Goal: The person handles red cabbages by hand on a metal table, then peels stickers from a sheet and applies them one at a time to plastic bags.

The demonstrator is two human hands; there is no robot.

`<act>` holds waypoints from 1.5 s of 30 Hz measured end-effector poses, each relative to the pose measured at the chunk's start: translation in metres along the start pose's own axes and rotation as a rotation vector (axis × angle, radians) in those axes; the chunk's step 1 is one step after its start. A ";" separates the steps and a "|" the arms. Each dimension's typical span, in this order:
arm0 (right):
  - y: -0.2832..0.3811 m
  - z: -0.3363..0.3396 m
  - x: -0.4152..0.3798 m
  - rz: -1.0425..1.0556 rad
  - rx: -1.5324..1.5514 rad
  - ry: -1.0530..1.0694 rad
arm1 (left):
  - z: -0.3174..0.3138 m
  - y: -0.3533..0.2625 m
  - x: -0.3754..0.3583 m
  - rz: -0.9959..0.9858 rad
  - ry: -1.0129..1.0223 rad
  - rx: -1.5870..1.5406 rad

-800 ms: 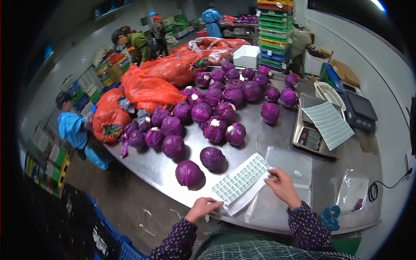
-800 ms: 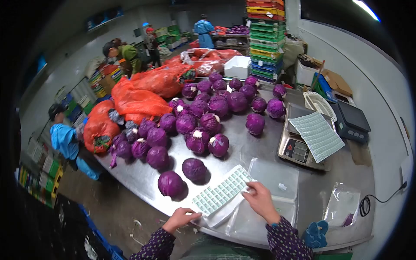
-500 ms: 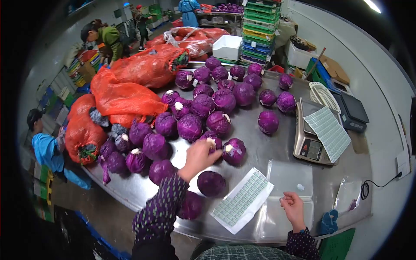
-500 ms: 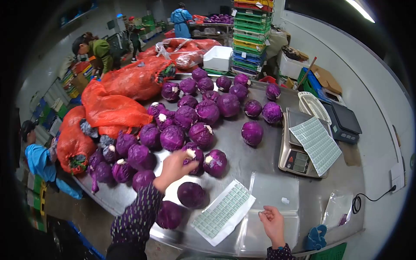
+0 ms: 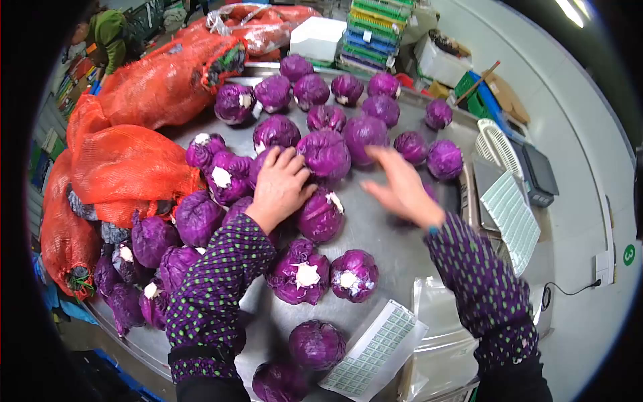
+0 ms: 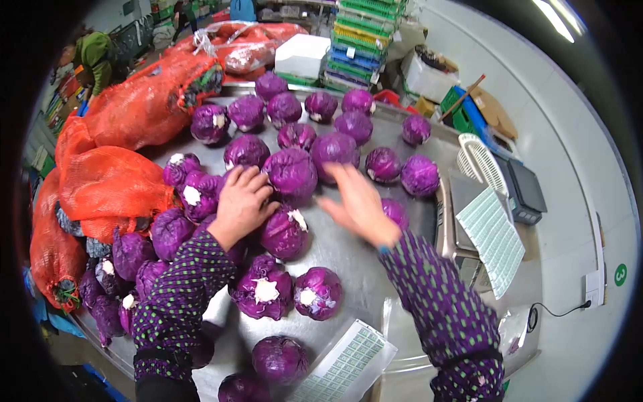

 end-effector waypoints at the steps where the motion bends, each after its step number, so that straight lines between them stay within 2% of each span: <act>1: -0.003 -0.008 0.030 0.000 -0.042 -0.014 | 0.002 0.002 0.001 -0.002 0.020 -0.024; 3: -0.005 -0.027 0.083 0.121 -0.089 0.021 | -0.002 0.003 0.004 -0.001 0.011 -0.011; 5: -0.009 -0.056 0.119 0.114 -0.140 0.199 | -0.013 0.003 0.011 -0.004 0.027 0.002; 6: -0.012 -0.072 0.129 0.104 -0.179 0.351 | -0.018 0.002 0.011 -0.011 0.050 0.009; 9: -0.014 -0.083 0.134 0.201 -0.230 0.448 | -0.016 0.005 0.015 0.017 -0.002 -0.009; 11: -0.017 -0.082 0.125 0.192 -0.215 0.400 | -0.015 0.003 0.015 0.037 0.007 0.014; 14: -0.012 -0.065 0.070 0.210 -0.149 -0.047 | -0.014 0.002 0.017 0.045 -0.015 0.046; 15: -0.018 -0.062 0.051 0.127 -0.138 -0.148 | -0.015 0.002 0.020 0.044 -0.021 0.050; 17: -0.037 -0.063 0.015 -0.020 -0.100 -0.285 | -0.029 0.003 0.028 0.078 0.140 0.019; 18: -0.043 -0.064 0.004 -0.086 -0.060 -0.273 | -0.032 0.005 0.035 0.150 0.288 0.065; 19: -0.050 -0.065 -0.006 -0.160 -0.016 -0.259 | -0.033 0.004 0.041 0.146 0.289 0.068; 21: -0.058 -0.059 -0.023 -0.222 -0.009 -0.254 | -0.034 -0.010 0.054 -0.007 0.188 -0.001; 22: -0.064 -0.058 -0.027 -0.265 0.065 -0.190 | -0.044 -0.018 0.061 -0.070 0.269 -0.120; 23: -0.071 -0.056 -0.029 -0.303 0.138 -0.136 | -0.056 -0.017 0.064 0.004 0.414 -0.284; 27: -0.077 -0.053 -0.031 -0.275 0.177 -0.027 | -0.053 -0.028 0.076 -0.167 0.411 -0.445; 32: -0.090 -0.049 -0.024 -0.295 0.290 0.009 | -0.047 -0.032 0.068 -0.228 0.292 -0.336; 37: -0.094 -0.057 -0.023 -0.278 0.401 0.011 | -0.047 -0.035 0.068 -0.271 0.272 -0.308; 45: -0.095 -0.063 -0.022 -0.233 0.467 -0.069 | -0.042 -0.058 0.067 -0.533 0.094 -0.050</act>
Point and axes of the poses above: each hand's wrist, its own x-axis towards the middle knuckle, its own z-axis out of the back of the hand, y = z × x, the point moved 7 cm from there along x, towards the middle knuckle, and after that the axes turned 15 degrees about y, right-handed, at the moved point
